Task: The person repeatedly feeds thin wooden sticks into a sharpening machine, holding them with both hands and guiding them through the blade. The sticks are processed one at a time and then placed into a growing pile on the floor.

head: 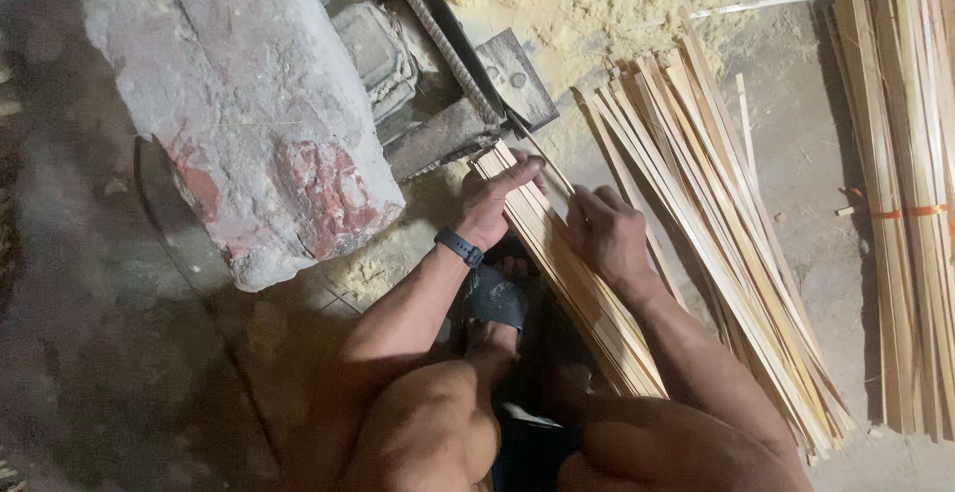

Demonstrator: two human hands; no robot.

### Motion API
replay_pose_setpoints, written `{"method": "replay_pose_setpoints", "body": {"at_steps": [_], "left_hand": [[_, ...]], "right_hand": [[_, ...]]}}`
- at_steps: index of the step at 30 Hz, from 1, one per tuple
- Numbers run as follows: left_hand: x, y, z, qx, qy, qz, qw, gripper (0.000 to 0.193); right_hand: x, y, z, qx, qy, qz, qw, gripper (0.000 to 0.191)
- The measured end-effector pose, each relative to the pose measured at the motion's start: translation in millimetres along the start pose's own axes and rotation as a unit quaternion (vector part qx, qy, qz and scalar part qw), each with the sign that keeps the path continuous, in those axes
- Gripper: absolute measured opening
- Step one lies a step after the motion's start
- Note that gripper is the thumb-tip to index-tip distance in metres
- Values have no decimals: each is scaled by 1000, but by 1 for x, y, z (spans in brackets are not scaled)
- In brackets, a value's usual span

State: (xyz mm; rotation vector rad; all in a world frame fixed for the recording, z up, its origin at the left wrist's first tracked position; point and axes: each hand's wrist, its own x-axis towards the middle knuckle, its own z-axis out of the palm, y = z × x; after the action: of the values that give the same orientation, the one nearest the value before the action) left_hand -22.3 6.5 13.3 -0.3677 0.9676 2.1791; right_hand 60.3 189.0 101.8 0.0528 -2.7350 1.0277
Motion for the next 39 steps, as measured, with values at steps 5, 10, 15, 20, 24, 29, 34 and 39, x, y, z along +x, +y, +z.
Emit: {"method": "replay_pose_setpoints", "body": {"at_steps": [5,10,15,20,24,29,34,39], "left_hand": [[7,-19,-27,4,25,61,998,38],[18,-30,-43,-12,37,-39,998,33],[2,-4,-12,65,50,-41,996,28],[-12,13,18,12,64,-39,997,24],[5,-8,-5,6,45,24,999,27],[29,-39,-49,-4,29,-60,998,33],[23,-32,-45,65,38,-51,996,49],[6,-9,-20,126,58,-43,989,53]], "right_hand": [[37,-25,11,28,4,-9,1000,7],[45,-30,5,28,-15,-10,999,5],[13,-18,-26,-72,68,-114,988,8],[0,-13,-22,13,-43,4,999,16],[15,-17,-5,-5,12,-7,1000,9],[46,-31,15,41,-24,14,999,6],[43,-25,3,46,-32,-6,998,15],[2,-4,-21,-81,68,-128,986,27]]}}
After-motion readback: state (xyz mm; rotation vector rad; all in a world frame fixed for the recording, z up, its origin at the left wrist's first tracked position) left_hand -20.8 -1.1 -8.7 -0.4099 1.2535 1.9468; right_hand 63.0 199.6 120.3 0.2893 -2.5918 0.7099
